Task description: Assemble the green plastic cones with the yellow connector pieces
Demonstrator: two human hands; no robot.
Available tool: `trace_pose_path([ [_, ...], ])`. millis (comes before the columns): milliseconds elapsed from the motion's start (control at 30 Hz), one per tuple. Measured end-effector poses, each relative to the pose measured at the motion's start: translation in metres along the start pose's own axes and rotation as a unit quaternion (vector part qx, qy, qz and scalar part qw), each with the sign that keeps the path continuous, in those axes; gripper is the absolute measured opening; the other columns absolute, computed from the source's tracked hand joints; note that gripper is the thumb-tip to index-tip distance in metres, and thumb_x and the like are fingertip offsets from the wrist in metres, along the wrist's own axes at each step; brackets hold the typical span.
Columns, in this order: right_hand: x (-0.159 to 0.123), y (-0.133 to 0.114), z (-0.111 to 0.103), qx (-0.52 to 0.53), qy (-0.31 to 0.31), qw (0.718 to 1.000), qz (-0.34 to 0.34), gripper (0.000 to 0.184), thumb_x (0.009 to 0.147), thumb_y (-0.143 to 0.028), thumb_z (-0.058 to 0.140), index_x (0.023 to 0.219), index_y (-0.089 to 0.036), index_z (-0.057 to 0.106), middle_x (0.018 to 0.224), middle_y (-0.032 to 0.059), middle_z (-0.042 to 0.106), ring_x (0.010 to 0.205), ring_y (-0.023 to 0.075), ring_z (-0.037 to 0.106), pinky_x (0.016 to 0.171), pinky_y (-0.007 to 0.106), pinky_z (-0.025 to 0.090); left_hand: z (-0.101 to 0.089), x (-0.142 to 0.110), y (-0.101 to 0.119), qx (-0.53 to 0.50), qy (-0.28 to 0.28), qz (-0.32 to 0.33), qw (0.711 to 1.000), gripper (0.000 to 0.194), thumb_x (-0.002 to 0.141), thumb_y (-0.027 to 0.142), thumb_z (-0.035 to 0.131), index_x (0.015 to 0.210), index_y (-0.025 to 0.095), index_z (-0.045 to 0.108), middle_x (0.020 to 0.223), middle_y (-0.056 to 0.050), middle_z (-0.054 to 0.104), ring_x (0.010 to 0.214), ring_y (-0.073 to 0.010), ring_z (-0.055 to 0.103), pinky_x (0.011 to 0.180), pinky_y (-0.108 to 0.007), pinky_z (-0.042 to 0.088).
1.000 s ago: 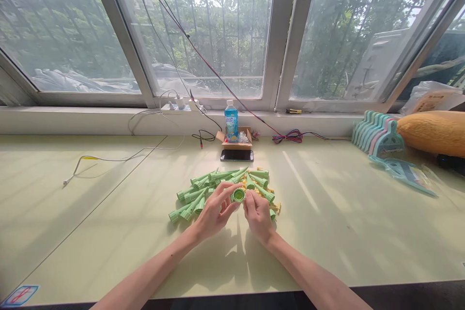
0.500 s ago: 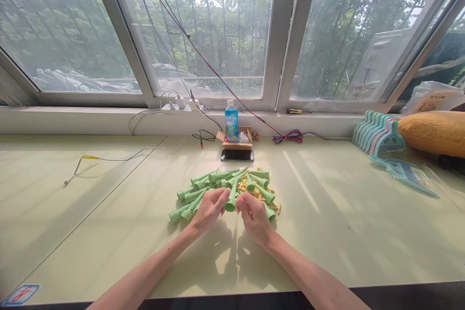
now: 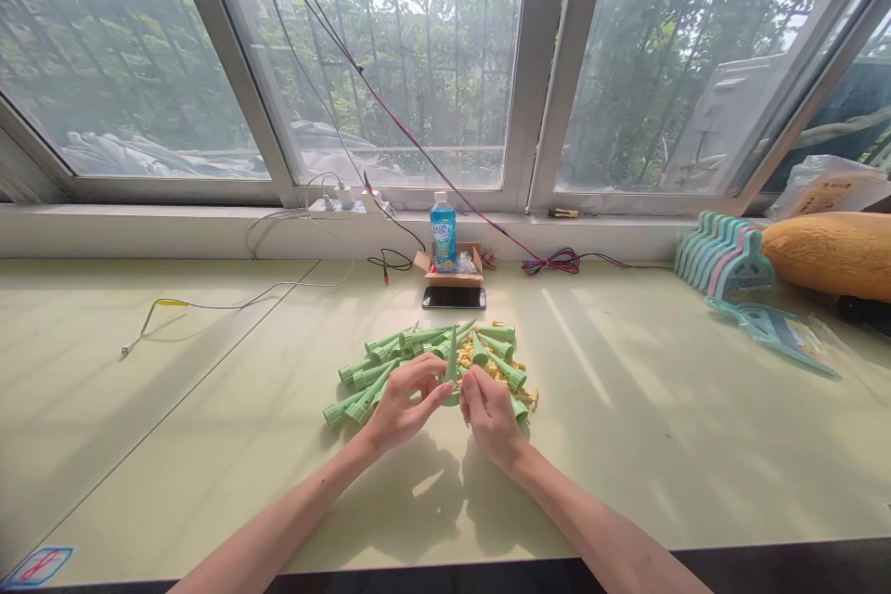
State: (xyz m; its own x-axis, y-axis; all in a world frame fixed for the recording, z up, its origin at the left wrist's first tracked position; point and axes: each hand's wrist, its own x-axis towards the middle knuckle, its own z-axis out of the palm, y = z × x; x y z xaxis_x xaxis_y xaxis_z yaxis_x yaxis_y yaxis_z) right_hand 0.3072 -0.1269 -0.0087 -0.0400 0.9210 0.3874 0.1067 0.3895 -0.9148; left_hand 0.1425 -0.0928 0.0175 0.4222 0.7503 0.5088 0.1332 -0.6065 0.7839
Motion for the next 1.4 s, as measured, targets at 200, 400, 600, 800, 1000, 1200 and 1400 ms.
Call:
trace_pose_path([
  [200,0.001,0.000,0.000,0.024,0.013,0.999,0.046,0.050,0.101,-0.052,0.038,0.060,-0.023,0.035,0.042,-0.0057,0.039,0.036,0.0092,0.035,0.040,0.025,0.028,0.003,-0.004,-0.013,0.046,-0.025,0.077,0.996,0.021,0.095,0.023,0.059,0.115,0.023,0.066,0.104,-0.005,0.056,0.051,-0.0013,0.041,0.048,-0.018,0.041],
  [400,0.002,-0.001,0.001,0.023,0.037,0.998,0.051,0.046,0.101,-0.051,0.039,0.065,-0.023,0.039,0.049,-0.0053,0.041,0.042,0.0096,0.036,0.041,0.024,0.030,0.007,-0.005,-0.010,0.073,-0.003,0.060,0.996,0.025,0.095,0.030,0.059,0.120,0.024,0.059,0.107,-0.006,0.054,0.053,-0.0022,0.044,0.049,-0.018,0.043],
  [600,0.001,0.003,0.002,0.025,0.062,0.997,0.026,0.040,0.102,-0.048,0.040,0.072,-0.022,0.041,0.060,-0.0040,0.043,0.050,0.0108,0.039,0.046,0.024,0.033,0.005,0.000,-0.001,0.043,0.069,-0.026,0.996,0.031,0.098,0.040,0.050,0.081,0.015,0.055,0.068,0.002,0.053,0.050,-0.0062,0.042,0.046,-0.018,0.032],
  [800,0.001,0.001,-0.001,-0.048,0.009,0.999,-0.022,0.038,0.103,-0.044,0.039,0.074,-0.021,0.047,0.058,-0.0036,0.044,0.051,0.0116,0.039,0.050,0.025,0.033,0.003,0.002,0.000,0.036,0.008,-0.087,0.996,0.063,0.097,0.054,0.045,0.049,0.014,0.053,0.043,0.001,0.049,0.042,-0.0068,0.039,0.045,-0.020,0.027],
  [1000,0.002,0.002,-0.003,-0.028,-0.010,1.000,-0.008,0.038,0.104,-0.046,0.038,0.077,-0.021,0.048,0.055,-0.0048,0.044,0.047,0.0109,0.038,0.048,0.025,0.033,0.000,0.003,0.002,0.041,-0.016,-0.091,0.995,0.058,0.096,0.052,0.050,0.054,0.013,0.061,0.048,0.001,0.053,0.046,-0.0069,0.038,0.047,-0.020,0.026],
  [1200,0.002,0.000,-0.002,0.000,-0.007,1.000,0.011,0.042,0.103,-0.050,0.038,0.071,-0.023,0.042,0.052,-0.0053,0.043,0.045,0.0105,0.037,0.044,0.025,0.032,0.000,0.002,0.001,0.060,-0.032,-0.081,0.994,0.046,0.094,0.047,0.055,0.062,0.014,0.058,0.053,0.003,0.047,0.050,-0.0078,0.036,0.050,-0.021,0.026],
  [1400,0.001,0.002,-0.003,0.047,-0.006,0.997,0.056,0.048,0.101,-0.055,0.039,0.065,-0.023,0.037,0.047,-0.0066,0.039,0.037,0.0092,0.037,0.038,0.025,0.028,0.002,0.001,-0.003,0.050,-0.046,-0.052,0.996,0.025,0.089,0.038,0.065,0.083,0.015,0.058,0.064,0.005,0.046,0.050,-0.0065,0.038,0.048,-0.019,0.031],
])
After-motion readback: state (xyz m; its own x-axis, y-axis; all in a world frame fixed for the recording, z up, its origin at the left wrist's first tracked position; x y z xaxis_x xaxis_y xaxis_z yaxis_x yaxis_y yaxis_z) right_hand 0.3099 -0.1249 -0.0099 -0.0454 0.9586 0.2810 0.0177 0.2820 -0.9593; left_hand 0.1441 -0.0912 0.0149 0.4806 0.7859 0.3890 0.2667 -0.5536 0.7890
